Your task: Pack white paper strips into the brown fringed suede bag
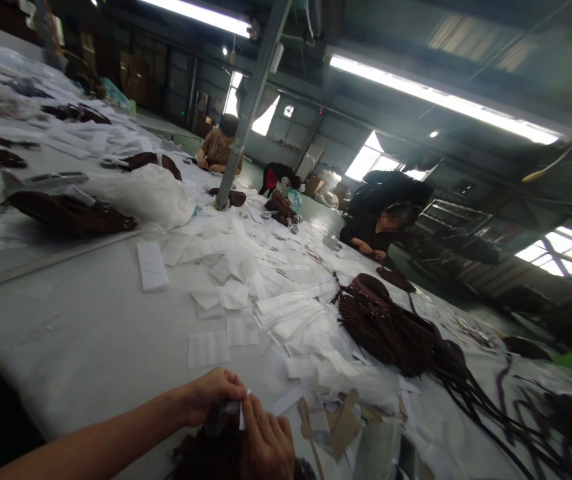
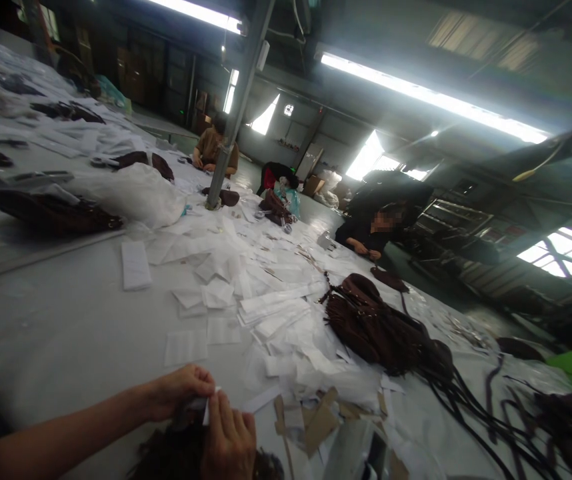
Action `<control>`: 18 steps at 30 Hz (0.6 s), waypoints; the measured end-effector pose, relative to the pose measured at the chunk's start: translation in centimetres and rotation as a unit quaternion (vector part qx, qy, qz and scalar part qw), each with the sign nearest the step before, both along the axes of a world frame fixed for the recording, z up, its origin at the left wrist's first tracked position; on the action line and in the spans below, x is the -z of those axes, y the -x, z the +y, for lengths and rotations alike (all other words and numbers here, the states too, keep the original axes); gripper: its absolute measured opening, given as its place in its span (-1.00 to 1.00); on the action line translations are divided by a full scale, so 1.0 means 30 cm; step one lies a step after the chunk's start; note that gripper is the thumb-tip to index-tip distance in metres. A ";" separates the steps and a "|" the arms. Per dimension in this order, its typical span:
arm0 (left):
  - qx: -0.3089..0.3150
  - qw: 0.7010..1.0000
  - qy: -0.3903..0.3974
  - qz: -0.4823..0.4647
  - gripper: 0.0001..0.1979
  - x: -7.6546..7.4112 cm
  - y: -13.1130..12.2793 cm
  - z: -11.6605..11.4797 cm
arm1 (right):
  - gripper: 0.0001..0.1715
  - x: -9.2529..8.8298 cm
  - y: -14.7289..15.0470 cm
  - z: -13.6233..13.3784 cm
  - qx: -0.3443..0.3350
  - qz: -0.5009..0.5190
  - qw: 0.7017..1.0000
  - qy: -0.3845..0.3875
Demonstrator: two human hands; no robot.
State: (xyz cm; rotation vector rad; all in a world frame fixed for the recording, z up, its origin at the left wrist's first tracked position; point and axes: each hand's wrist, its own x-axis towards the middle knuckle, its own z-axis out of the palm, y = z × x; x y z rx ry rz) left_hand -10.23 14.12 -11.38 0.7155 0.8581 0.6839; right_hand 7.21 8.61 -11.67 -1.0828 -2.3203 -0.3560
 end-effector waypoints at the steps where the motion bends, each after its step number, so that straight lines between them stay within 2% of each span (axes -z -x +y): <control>1: -0.015 1.000 0.001 0.004 -0.76 0.004 -0.001 0.002 | -0.41 0.016 0.000 -0.006 0.003 0.011 1.000 0.010; 3: -0.049 0.999 -0.005 0.015 -0.73 0.007 0.000 0.007 | -0.40 0.044 0.001 -0.021 0.023 0.069 0.996 0.052; 5: -0.078 0.996 -0.022 0.024 -0.72 0.001 0.005 0.008 | -0.50 0.053 0.002 -0.037 0.078 0.174 0.975 0.111; 8: -0.093 0.994 -0.052 0.029 -0.73 -0.020 0.007 -0.002 | -0.69 0.020 0.015 -0.050 0.127 0.317 0.905 0.252; 10: -0.091 0.993 -0.066 0.030 -0.74 -0.035 0.001 -0.014 | -0.67 -0.015 0.034 -0.049 0.108 0.356 0.856 0.359; 11: -0.090 0.993 -0.070 0.030 -0.74 -0.040 -0.002 -0.019 | -0.64 -0.027 0.045 -0.046 0.100 0.359 0.841 0.393; 12: -0.090 0.993 -0.073 0.031 -0.74 -0.044 -0.005 -0.024 | -0.63 -0.034 0.057 -0.043 0.101 0.353 0.839 0.401; 13: -0.090 0.993 -0.074 0.032 -0.75 -0.046 -0.008 -0.028 | -0.61 -0.034 0.068 -0.041 0.109 0.338 0.854 0.379; 14: -0.092 0.993 -0.073 0.032 -0.76 -0.046 -0.010 -0.031 | -0.60 -0.028 0.076 -0.041 0.120 0.313 0.882 0.330; 16: -0.095 0.993 -0.066 0.032 -0.76 -0.041 -0.012 -0.035 | -0.58 -0.003 0.084 -0.043 0.129 0.239 0.945 0.184; 18: -0.098 0.993 -0.057 0.028 -0.76 -0.033 -0.015 -0.040 | -0.61 0.022 0.079 -0.049 0.113 0.160 0.979 0.054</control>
